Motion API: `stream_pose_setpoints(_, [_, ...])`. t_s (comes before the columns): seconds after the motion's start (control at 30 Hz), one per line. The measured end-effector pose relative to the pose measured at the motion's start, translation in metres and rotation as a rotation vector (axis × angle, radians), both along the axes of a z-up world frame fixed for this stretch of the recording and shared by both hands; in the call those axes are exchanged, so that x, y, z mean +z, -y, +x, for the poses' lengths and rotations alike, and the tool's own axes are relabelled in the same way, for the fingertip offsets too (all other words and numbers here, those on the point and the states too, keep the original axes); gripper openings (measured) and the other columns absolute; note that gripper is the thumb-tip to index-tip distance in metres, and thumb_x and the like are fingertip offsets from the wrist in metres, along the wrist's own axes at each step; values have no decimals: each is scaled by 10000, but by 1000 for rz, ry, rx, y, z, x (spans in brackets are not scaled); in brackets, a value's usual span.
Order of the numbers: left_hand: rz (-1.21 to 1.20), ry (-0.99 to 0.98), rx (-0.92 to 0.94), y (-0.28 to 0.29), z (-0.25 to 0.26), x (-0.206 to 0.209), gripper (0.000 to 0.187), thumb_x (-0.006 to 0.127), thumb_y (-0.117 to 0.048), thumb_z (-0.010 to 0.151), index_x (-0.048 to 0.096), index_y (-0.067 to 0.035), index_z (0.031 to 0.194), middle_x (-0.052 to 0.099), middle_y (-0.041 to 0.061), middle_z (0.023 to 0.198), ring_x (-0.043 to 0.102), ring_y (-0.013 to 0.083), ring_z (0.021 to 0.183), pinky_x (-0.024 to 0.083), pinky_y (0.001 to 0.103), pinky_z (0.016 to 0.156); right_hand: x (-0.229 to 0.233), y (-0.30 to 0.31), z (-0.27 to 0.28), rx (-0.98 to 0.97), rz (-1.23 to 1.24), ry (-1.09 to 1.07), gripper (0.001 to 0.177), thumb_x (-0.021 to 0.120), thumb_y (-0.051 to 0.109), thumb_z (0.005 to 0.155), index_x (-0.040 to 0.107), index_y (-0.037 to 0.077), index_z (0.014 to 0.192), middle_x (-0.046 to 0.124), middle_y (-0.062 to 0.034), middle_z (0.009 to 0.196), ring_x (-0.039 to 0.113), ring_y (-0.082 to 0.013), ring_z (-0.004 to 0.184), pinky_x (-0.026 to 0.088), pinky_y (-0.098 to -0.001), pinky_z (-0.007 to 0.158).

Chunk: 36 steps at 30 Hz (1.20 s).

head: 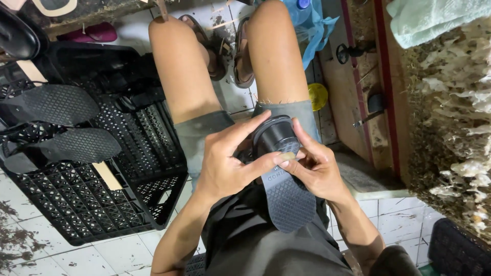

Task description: Assembling a sandal by attaching the upper straps to the sole and securing them with a hammer.

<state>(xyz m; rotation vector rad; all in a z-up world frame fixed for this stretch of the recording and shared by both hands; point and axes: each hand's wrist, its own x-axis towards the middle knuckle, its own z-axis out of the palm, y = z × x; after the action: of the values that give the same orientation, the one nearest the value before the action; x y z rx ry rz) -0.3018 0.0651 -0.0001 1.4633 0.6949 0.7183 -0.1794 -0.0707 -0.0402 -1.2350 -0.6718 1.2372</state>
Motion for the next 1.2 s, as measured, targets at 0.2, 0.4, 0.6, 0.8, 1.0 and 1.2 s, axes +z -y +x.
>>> stream_pose_setpoints(0.2, [10, -27, -47, -6, -4, 3, 443, 740, -185, 652, 594, -3, 1028, 641, 153, 798, 652, 260, 737, 541, 325, 570, 0, 0, -1, 1, 5, 128, 638, 593, -83, 730, 316, 9, 1297, 660, -156, 769, 526, -72, 595, 457, -164, 447])
stream_pose_setpoints(0.4, [66, -343, -361, -25, -10, 34, 477, 619, -274, 723, 480, -59, 1126, 559, 81, 989, 570, 187, 881, 460, 279, 759, 24, -9, -4, 164, -53, 390, 589, 632, 90, 811, 324, 93, 1314, 637, 90, 764, 234, -20, 508, 306, -147, 391])
stream_pose_setpoints(0.6, [166, -353, -242, -26, -30, 39, 374, 667, -217, 720, 558, -24, 1021, 598, 106, 910, 608, 184, 786, 466, 255, 738, 46, -30, 7, 425, -127, 246, 634, 623, 74, 801, 285, 146, 1332, 618, 52, 685, 325, -16, 485, 366, -167, 423])
stream_pose_setpoints(0.8, [-149, -155, 361, 21, -80, -31, 382, 580, -127, 715, 552, -21, 1081, 476, -25, 732, 326, 19, 538, 259, 155, 482, 66, -64, 68, 818, -2, 208, 736, 591, -34, 746, 170, 180, 1311, 460, -185, 1256, 717, -206, 837, 686, -247, 663])
stream_pose_setpoints(1.0, [-569, -424, 142, 35, -78, -37, 650, 749, -164, 565, 416, -117, 1122, 569, 55, 900, 577, 114, 735, 426, 189, 545, 26, -64, 92, 637, -118, 135, 511, 582, 45, 744, 362, 95, 1202, 553, -107, 1082, 669, -176, 770, 627, -267, 701])
stream_pose_setpoints(1.2, [-519, -379, -388, 24, -70, -41, 879, 724, -290, 619, 231, -83, 1317, 449, 242, 1147, 462, 350, 1065, 397, 444, 867, -2, -32, 62, 367, -211, -4, 230, 647, 43, 694, 606, 22, 919, 611, -68, 820, 584, -121, 704, 515, -242, 634])
